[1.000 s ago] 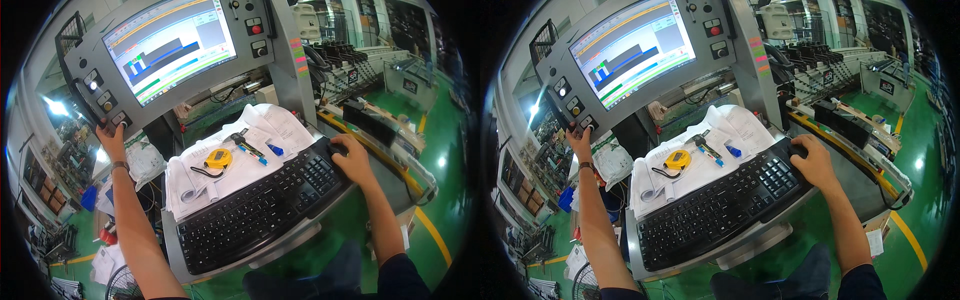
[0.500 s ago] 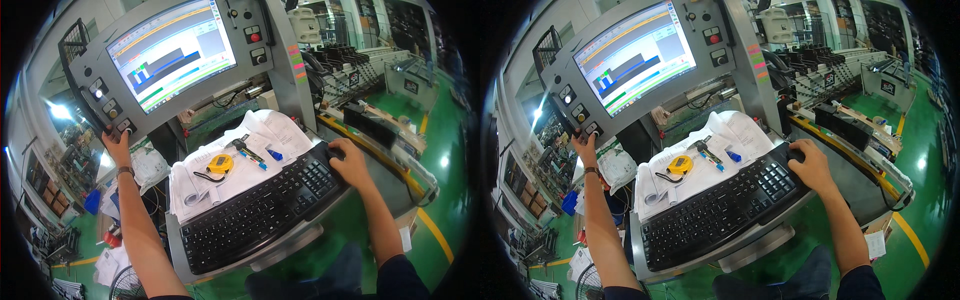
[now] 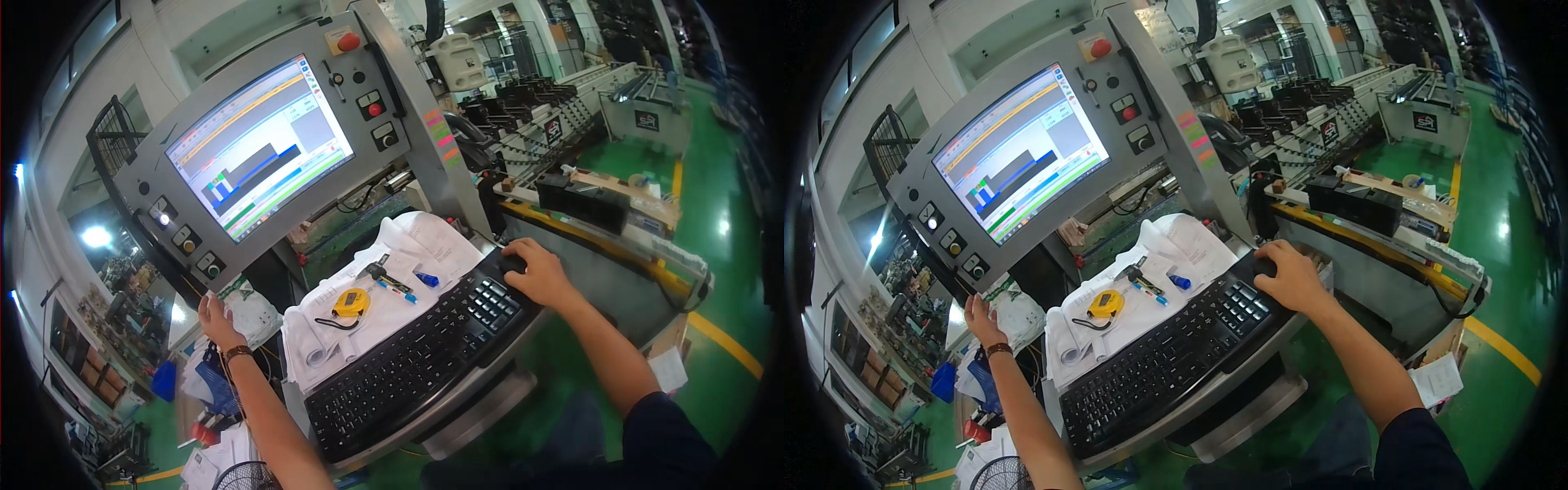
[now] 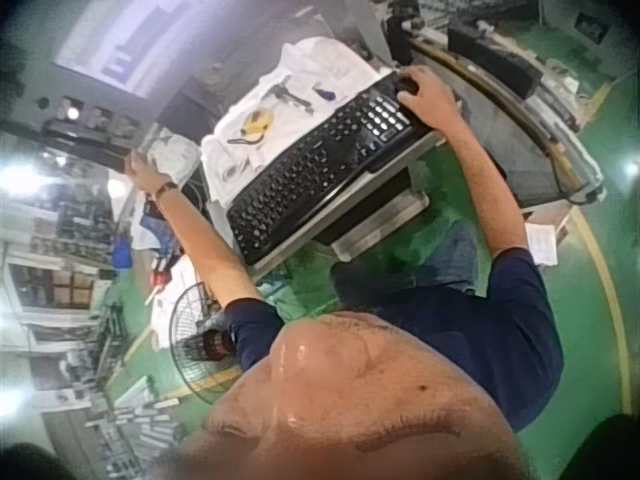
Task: The person operates an industrial machine by using a keyboard and a physical control panel.
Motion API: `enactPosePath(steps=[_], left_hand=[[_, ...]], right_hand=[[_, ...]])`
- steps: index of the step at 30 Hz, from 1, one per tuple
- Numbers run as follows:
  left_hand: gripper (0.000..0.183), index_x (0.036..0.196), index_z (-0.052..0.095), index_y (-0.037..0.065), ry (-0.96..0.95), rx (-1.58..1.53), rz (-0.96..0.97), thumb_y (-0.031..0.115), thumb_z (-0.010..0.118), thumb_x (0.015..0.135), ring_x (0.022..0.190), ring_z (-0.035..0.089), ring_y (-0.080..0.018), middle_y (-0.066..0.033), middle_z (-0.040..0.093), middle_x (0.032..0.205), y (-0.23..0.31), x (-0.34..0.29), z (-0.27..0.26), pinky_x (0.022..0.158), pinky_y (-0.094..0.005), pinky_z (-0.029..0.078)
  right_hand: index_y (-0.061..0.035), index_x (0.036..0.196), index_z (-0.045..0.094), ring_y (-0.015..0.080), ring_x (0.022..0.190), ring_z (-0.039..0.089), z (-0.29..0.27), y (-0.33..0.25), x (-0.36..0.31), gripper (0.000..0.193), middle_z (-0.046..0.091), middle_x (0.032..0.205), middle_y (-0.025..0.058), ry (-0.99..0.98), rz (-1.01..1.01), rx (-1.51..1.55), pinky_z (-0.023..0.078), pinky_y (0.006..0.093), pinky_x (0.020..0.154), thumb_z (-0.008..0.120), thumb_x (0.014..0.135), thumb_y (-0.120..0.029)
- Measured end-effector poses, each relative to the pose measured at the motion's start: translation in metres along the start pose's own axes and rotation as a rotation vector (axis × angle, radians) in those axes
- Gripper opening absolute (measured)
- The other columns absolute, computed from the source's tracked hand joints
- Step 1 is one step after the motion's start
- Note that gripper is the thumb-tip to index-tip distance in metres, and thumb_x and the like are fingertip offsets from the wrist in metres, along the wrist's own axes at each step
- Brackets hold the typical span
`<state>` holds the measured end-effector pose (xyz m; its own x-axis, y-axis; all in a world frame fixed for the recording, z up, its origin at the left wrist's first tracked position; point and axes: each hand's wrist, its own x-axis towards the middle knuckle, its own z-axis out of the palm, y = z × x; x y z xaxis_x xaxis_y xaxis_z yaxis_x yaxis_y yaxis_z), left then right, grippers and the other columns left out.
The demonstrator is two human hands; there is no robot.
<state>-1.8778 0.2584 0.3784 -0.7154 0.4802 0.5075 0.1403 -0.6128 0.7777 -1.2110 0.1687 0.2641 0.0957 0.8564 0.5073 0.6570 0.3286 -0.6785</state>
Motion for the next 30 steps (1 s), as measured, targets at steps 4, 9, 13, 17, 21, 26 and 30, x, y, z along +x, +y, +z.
enactPosePath(steps=[4, 9, 13, 17, 21, 26, 30], left_hand=[[0.048, 0.146, 0.06, 0.011, -0.01, -0.069, 0.096, 0.03, 0.075, 0.104, 0.126, 0.063, -0.0222, -0.0082, 0.065, 0.142, 0.034, -0.005, 0.015, 0.109, -0.0447, 0.047], [0.039, 0.14, 0.064, 0.008, -0.082, -0.252, 0.302, 0.028, 0.074, 0.107, 0.116, 0.069, -0.0189, -0.0052, 0.073, 0.13, 0.107, -0.031, 0.044, 0.097, -0.0356, 0.053], [0.036, 0.143, 0.062, 0.005, -0.207, -0.237, 0.475, 0.024, 0.06, 0.113, 0.125, 0.068, -0.0232, -0.0108, 0.071, 0.139, 0.173, -0.076, 0.07, 0.102, -0.0369, 0.054], [0.046, 0.148, 0.059, -0.003, -0.367, -0.155, 0.733, 0.026, 0.042, 0.118, 0.133, 0.065, -0.0291, -0.0172, 0.062, 0.153, 0.245, -0.128, 0.044, 0.115, -0.0431, 0.05], [0.038, 0.139, 0.066, -0.001, -0.362, 0.202, 1.077, 0.023, 0.06, 0.111, 0.122, 0.068, -0.0337, -0.0215, 0.068, 0.14, 0.26, -0.191, 0.032, 0.111, -0.0465, 0.054], [0.034, 0.133, 0.063, -0.005, -1.098, -0.068, 0.92, 0.018, 0.063, 0.109, 0.123, 0.07, -0.0415, -0.0317, 0.068, 0.135, 0.301, -0.351, 0.082, 0.109, -0.0508, 0.06], [0.058, 0.14, 0.062, -0.002, -1.727, 0.082, 0.634, 0.038, 0.079, 0.101, 0.132, 0.065, -0.0406, -0.0289, 0.063, 0.146, 0.301, -0.443, 0.107, 0.115, -0.0525, 0.049]], right_hand=[[-0.0086, 0.126, 0.074, 0.0382, 0.124, 0.069, 0.006, 0.009, 0.003, 0.045, 0.068, 0.136, 0.0132, 0.077, -0.078, 0.005, 0.055, 0.0468, 0.107, 0.075, 0.085, -0.028], [-0.0054, 0.123, 0.074, 0.037, 0.123, 0.069, 0.003, 0.005, 0.002, 0.039, 0.069, 0.133, 0.0154, 0.178, -0.106, 0.02, 0.054, 0.0453, 0.106, 0.077, 0.091, -0.027], [-0.0026, 0.12, 0.073, 0.0403, 0.127, 0.066, 0.0, 0.027, -0.006, 0.032, 0.07, 0.13, 0.0191, 0.444, -0.099, 0.168, 0.052, 0.0465, 0.11, 0.076, 0.093, -0.02], [-0.005, 0.132, 0.065, 0.0444, 0.141, 0.054, 0.0, 0.032, -0.061, 0.041, 0.06, 0.146, 0.0227, 0.637, -0.17, 0.067, 0.044, 0.0493, 0.119, 0.074, 0.093, -0.018], [-0.0055, 0.14, 0.06, 0.0446, 0.145, 0.049, 0.008, 0.107, -0.205, 0.051, 0.054, 0.152, 0.0233, 0.476, 0.066, 0.007, 0.042, 0.0505, 0.121, 0.073, 0.093, -0.019], [-0.0072, 0.151, 0.057, 0.0451, 0.141, 0.053, 0.021, 0.189, -0.436, 0.062, 0.055, 0.151, 0.0242, 0.053, 0.676, -0.068, 0.046, 0.0528, 0.119, 0.072, 0.094, -0.026], [-0.0118, 0.144, 0.065, 0.0447, 0.135, 0.059, -0.008, 0.162, -0.534, 0.049, 0.062, 0.143, 0.0239, -0.027, 0.815, -0.096, 0.051, 0.051, 0.112, 0.063, 0.101, -0.034]])
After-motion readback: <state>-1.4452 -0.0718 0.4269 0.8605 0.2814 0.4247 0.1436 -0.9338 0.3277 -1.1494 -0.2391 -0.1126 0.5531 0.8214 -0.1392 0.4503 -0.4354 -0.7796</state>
